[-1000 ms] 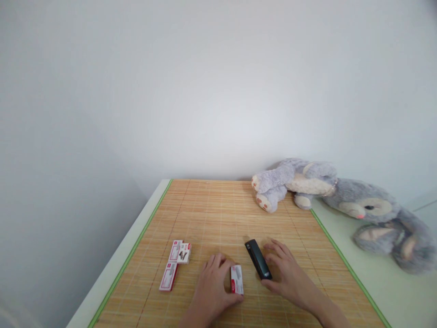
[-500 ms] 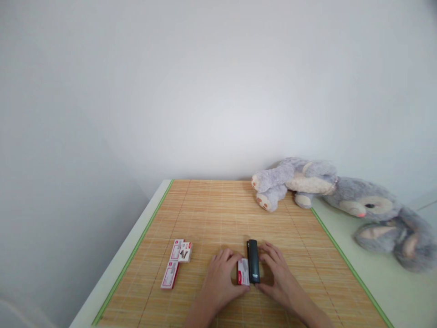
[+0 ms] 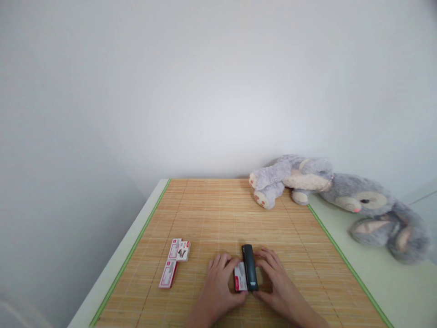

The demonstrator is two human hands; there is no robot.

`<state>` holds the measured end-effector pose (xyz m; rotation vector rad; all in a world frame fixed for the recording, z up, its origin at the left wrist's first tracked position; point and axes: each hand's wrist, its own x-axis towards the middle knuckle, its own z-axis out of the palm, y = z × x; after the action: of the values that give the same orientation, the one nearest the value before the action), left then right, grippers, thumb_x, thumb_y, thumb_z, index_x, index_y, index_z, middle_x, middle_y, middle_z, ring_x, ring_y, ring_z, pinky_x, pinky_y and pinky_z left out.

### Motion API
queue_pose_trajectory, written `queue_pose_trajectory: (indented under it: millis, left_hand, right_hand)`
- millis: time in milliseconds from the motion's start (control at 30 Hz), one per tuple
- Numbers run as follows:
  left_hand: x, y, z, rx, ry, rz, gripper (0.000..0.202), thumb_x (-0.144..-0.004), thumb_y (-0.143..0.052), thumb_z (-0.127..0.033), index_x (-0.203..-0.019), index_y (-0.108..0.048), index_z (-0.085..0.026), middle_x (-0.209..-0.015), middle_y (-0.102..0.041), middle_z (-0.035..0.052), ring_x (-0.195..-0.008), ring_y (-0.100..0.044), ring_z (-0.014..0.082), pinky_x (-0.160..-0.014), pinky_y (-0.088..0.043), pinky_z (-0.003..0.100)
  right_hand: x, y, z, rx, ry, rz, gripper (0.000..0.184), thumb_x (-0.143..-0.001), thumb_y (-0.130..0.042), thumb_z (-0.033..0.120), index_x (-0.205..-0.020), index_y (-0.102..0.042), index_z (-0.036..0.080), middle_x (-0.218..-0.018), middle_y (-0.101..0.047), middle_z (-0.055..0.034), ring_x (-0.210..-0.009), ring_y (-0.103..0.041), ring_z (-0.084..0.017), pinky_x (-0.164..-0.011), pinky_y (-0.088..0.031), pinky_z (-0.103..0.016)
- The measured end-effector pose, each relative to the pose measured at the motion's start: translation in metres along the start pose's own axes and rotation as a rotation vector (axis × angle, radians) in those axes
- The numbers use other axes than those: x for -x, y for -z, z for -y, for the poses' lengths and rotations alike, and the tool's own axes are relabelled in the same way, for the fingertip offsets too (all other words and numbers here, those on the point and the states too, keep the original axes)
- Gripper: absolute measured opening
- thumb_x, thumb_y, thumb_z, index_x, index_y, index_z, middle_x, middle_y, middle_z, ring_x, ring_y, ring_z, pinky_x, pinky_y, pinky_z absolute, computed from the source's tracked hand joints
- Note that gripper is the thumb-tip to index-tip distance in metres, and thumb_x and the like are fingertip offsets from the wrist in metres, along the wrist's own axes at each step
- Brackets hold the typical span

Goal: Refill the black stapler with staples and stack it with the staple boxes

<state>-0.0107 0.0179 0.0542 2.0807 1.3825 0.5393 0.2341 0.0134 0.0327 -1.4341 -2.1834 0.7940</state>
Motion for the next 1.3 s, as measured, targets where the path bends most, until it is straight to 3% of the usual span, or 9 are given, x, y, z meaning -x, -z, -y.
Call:
queue_pose_trajectory:
  millis: [100,233,300,433,500,733,933,1133,1300]
  left_hand:
    - [-0.002,0.001,0.005,0.002,-0.016,0.033,0.066,-0.068,-0.085,-0.038,-0.13,-0.065,-0.034,-0.122,-0.064,0.0054,-0.115,-0.056,0.0301,-0.1,-0.044,0.042]
    - [0.009,0.002,0.019,0.056,0.013,0.055,0.116,-0.055,-0.096,-0.054,-0.157,-0.043,-0.035,-0.143,-0.057,0.0093,-0.13,-0.052,0.0359,-0.111,-0.043,0.049]
    - [0.019,0.007,0.03,0.054,0.052,-0.007,0.125,-0.057,-0.094,-0.059,-0.163,-0.031,-0.036,-0.152,-0.05,0.0106,-0.137,-0.048,0.0373,-0.115,-0.042,0.052]
    - [0.042,0.034,0.066,-0.15,0.2,-0.383,0.07,-0.09,-0.069,-0.049,-0.155,-0.045,-0.036,-0.146,-0.053,0.0089,-0.136,-0.05,0.0329,-0.117,-0.04,0.055]
    - [0.053,0.049,0.089,-0.269,0.328,-0.559,0.058,-0.095,-0.059,-0.047,-0.15,-0.051,-0.03,-0.14,-0.055,0.0112,-0.13,-0.053,0.0333,-0.113,-0.042,0.056]
    - [0.08,0.07,0.137,-0.266,0.575,-0.546,0.064,-0.092,-0.052,-0.055,-0.145,-0.052,-0.019,-0.127,-0.059,0.0131,-0.122,-0.058,0.035,-0.106,-0.049,0.054]
    - [0.088,0.061,0.117,-0.061,0.638,-0.55,0.057,-0.094,-0.051,-0.059,-0.14,-0.055,-0.026,-0.13,-0.058,0.0078,-0.113,-0.065,0.029,-0.102,-0.053,0.048]
    - [0.077,0.075,0.097,-0.05,0.677,-0.632,0.053,-0.09,-0.055,-0.061,-0.13,-0.062,-0.026,-0.125,-0.061,0.0073,-0.097,-0.067,0.0267,-0.09,-0.056,0.045]
    - [0.046,0.052,0.045,0.202,0.437,-0.509,0.042,-0.087,-0.064,-0.052,-0.12,-0.068,-0.027,-0.12,-0.062,0.0056,-0.082,-0.064,0.0204,-0.074,-0.058,0.036]
  right_hand:
    - [0.002,-0.002,0.0,0.008,-0.025,-0.011,0.053,-0.074,-0.079,0.03,-0.126,-0.067,0.027,-0.153,-0.051,-0.0113,-0.152,-0.033,-0.036,-0.128,-0.023,-0.061]
    - [0.017,-0.004,-0.005,0.012,-0.09,-0.013,0.079,-0.074,-0.082,0.034,-0.148,-0.054,0.027,-0.161,-0.043,-0.0115,-0.156,-0.027,-0.036,-0.129,-0.025,-0.059]
    - [0.028,-0.003,-0.011,0.015,-0.121,-0.013,0.092,-0.076,-0.081,0.038,-0.158,-0.043,0.027,-0.166,-0.038,-0.0114,-0.158,-0.023,-0.037,-0.129,-0.025,-0.06]
    - [0.051,-0.001,-0.032,0.042,-0.154,-0.037,0.093,-0.081,-0.077,0.042,-0.163,-0.034,0.028,-0.169,-0.034,-0.0101,-0.16,-0.02,-0.037,-0.13,-0.025,-0.061]
    - [0.059,-0.002,-0.04,0.056,-0.161,-0.05,0.093,-0.082,-0.076,0.043,-0.164,-0.034,0.029,-0.169,-0.035,-0.0093,-0.16,-0.02,-0.038,-0.13,-0.026,-0.061]
    - [0.07,-0.001,-0.05,0.088,-0.155,-0.032,0.088,-0.088,-0.072,0.051,-0.164,-0.034,0.03,-0.169,-0.036,-0.0086,-0.159,-0.023,-0.039,-0.129,-0.029,-0.061]
    - [0.071,-0.002,-0.048,0.112,-0.131,-0.034,0.086,-0.089,-0.07,0.054,-0.164,-0.036,0.029,-0.167,-0.04,-0.01,-0.157,-0.027,-0.04,-0.128,-0.031,-0.063]
    - [0.068,-0.01,-0.046,0.12,-0.128,-0.058,0.085,-0.089,-0.07,0.053,-0.163,-0.037,0.03,-0.166,-0.042,-0.0108,-0.156,-0.03,-0.042,-0.126,-0.031,-0.066]
    - [0.054,-0.013,-0.024,0.115,-0.147,-0.025,0.083,-0.089,-0.07,0.048,-0.163,-0.039,0.026,-0.166,-0.04,-0.0112,-0.157,-0.027,-0.039,-0.127,-0.03,-0.062]
